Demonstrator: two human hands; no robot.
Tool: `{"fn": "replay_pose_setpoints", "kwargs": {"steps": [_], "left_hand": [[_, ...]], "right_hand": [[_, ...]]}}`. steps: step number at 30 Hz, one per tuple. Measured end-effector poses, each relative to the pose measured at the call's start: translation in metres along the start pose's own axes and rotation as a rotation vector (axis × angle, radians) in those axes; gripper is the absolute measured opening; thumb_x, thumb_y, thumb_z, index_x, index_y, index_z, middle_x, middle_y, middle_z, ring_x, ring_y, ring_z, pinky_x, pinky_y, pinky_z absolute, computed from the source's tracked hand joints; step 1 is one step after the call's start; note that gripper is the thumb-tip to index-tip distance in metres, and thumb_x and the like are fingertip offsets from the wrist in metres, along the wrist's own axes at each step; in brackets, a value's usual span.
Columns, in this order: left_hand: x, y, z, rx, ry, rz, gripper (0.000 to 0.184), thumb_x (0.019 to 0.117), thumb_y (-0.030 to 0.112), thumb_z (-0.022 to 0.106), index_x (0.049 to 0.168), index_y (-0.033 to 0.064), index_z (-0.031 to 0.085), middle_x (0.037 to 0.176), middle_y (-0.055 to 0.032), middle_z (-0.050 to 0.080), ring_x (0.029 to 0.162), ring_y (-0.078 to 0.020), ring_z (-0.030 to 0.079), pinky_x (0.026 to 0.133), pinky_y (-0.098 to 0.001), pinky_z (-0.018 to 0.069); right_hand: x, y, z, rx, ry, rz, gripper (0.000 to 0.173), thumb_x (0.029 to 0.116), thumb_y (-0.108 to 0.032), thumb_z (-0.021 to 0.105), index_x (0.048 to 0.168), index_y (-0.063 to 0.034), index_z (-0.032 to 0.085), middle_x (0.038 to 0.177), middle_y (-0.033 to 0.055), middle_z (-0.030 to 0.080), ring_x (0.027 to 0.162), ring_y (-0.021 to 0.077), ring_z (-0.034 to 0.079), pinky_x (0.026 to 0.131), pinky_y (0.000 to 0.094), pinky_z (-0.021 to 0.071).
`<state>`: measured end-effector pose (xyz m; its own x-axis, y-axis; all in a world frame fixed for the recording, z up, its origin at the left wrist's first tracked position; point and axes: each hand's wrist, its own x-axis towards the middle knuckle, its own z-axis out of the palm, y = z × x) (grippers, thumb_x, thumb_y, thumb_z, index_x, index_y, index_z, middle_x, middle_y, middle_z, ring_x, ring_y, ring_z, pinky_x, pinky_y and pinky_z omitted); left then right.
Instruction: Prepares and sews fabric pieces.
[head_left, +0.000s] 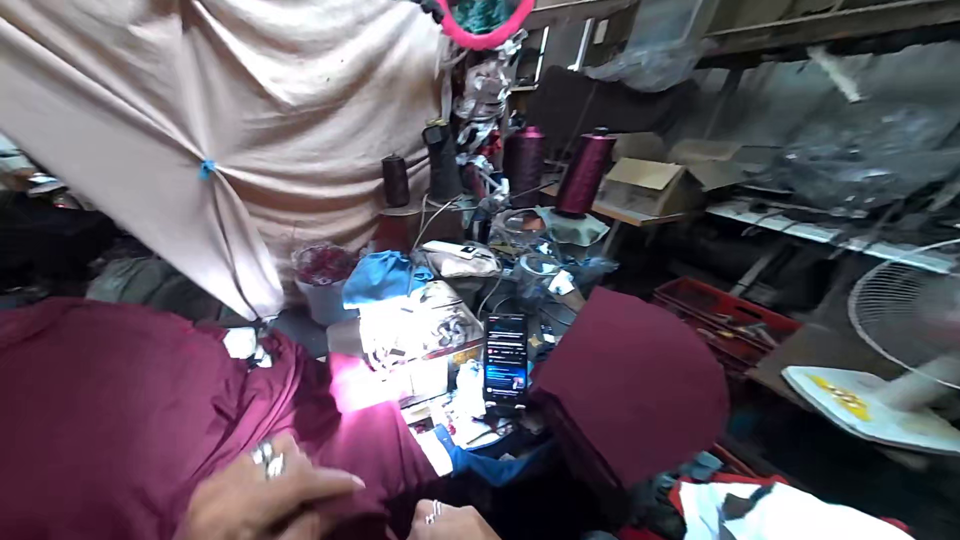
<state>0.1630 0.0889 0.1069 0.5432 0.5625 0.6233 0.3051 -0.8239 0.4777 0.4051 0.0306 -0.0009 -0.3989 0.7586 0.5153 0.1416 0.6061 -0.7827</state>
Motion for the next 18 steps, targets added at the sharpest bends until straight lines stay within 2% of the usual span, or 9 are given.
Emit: {"fn": "replay_pose_setpoints", "kwargs": {"steps": [2,3,4,5,6,8,10,13,18], "left_hand": [[0.014,-0.038,-0.005,0.207,0.048,0.02,0.016,0.0944,0.037,0.069,0.093,0.0255,0.08,0.083,0.0084,0.07,0.086,-0.0028,0.062,0.08,-0.0244,0.0508],[0.022,-0.063,0.002,0.299,0.069,0.016,0.019,0.0909,0.041,0.067,0.087,0.027,0.079,0.082,0.012,0.07,0.087,-0.0047,0.063,0.08,-0.0291,0.0527],[0.031,-0.088,0.011,0.331,0.039,-0.021,0.021,0.0883,0.041,0.069,0.084,0.0234,0.08,0.081,0.0092,0.072,0.089,-0.0118,0.066,0.082,-0.0387,0.054],[0.04,-0.111,0.022,0.314,-0.027,-0.092,0.022,0.0873,0.037,0.074,0.084,0.0168,0.08,0.083,0.002,0.074,0.092,-0.0212,0.068,0.086,-0.0495,0.0535],[0.047,-0.132,0.035,0.276,-0.098,-0.194,0.022,0.0876,0.033,0.079,0.086,0.0111,0.08,0.086,-0.0046,0.075,0.096,-0.0278,0.068,0.091,-0.0553,0.0509],[0.055,-0.17,0.064,0.265,-0.2,-0.371,0.023,0.0888,0.032,0.08,0.089,0.0087,0.08,0.093,-0.0091,0.075,0.102,-0.0308,0.068,0.096,-0.0558,0.05],[0.059,-0.187,0.083,0.235,-0.269,-0.532,0.025,0.09,0.031,0.079,0.097,0.007,0.08,0.104,-0.0124,0.075,0.111,-0.0332,0.064,0.102,-0.0561,0.0462],[0.062,-0.191,0.094,0.23,-0.306,-0.608,0.023,0.0921,0.026,0.077,0.102,0.0058,0.079,0.11,-0.0144,0.074,0.116,-0.0342,0.063,0.106,-0.0555,0.0438],[0.06,-0.188,0.088,0.167,-0.271,-0.614,0.021,0.0957,0.02,0.073,0.106,0.0022,0.078,0.11,-0.0178,0.073,0.112,-0.0334,0.066,0.105,-0.0513,0.0469]], "right_hand": [[0.012,0.017,0.008,0.114,0.064,0.041,0.022,0.0942,-0.014,0.072,0.088,0.0074,0.07,0.085,0.0139,0.069,0.083,0.014,0.066,0.078,0.029,0.0542],[0.019,0.028,0.009,0.149,0.104,0.106,0.021,0.0948,-0.014,0.071,0.089,0.0055,0.07,0.083,0.009,0.069,0.078,0.0076,0.065,0.074,0.0249,0.0548],[0.026,0.043,0.011,0.167,0.143,0.192,0.02,0.0957,-0.016,0.07,0.09,0.0037,0.07,0.081,0.0051,0.069,0.074,0.004,0.064,0.071,0.0229,0.0542],[0.033,0.062,0.012,0.172,0.179,0.291,0.021,0.0967,-0.018,0.069,0.092,0.0022,0.071,0.08,0.0032,0.069,0.072,0.0032,0.063,0.071,0.0234,0.0543],[0.037,0.084,0.015,0.166,0.223,0.392,0.021,0.0967,-0.02,0.068,0.092,0.0005,0.071,0.078,0.0015,0.068,0.069,0.0029,0.062,0.068,0.0236,0.0538],[0.04,0.129,0.021,0.136,0.301,0.55,0.023,0.0951,-0.024,0.069,0.086,-0.0025,0.07,0.073,-0.0002,0.064,0.064,0.004,0.058,0.063,0.0248,0.0506],[0.038,0.16,0.022,0.089,0.331,0.626,0.026,0.0938,-0.026,0.071,0.082,-0.0022,0.069,0.071,0.0003,0.061,0.063,0.0057,0.055,0.062,0.027,0.0484],[0.036,0.173,0.021,0.049,0.326,0.668,0.028,0.0937,-0.026,0.071,0.08,-0.0019,0.067,0.068,0.0006,0.059,0.06,0.0068,0.054,0.061,0.0282,0.0486],[0.047,0.164,0.021,0.034,0.4,0.622,0.024,0.0929,-0.024,0.072,0.097,-0.0002,0.074,0.088,0.0076,0.069,0.079,0.0112,0.063,0.076,0.0311,0.0542]]}}
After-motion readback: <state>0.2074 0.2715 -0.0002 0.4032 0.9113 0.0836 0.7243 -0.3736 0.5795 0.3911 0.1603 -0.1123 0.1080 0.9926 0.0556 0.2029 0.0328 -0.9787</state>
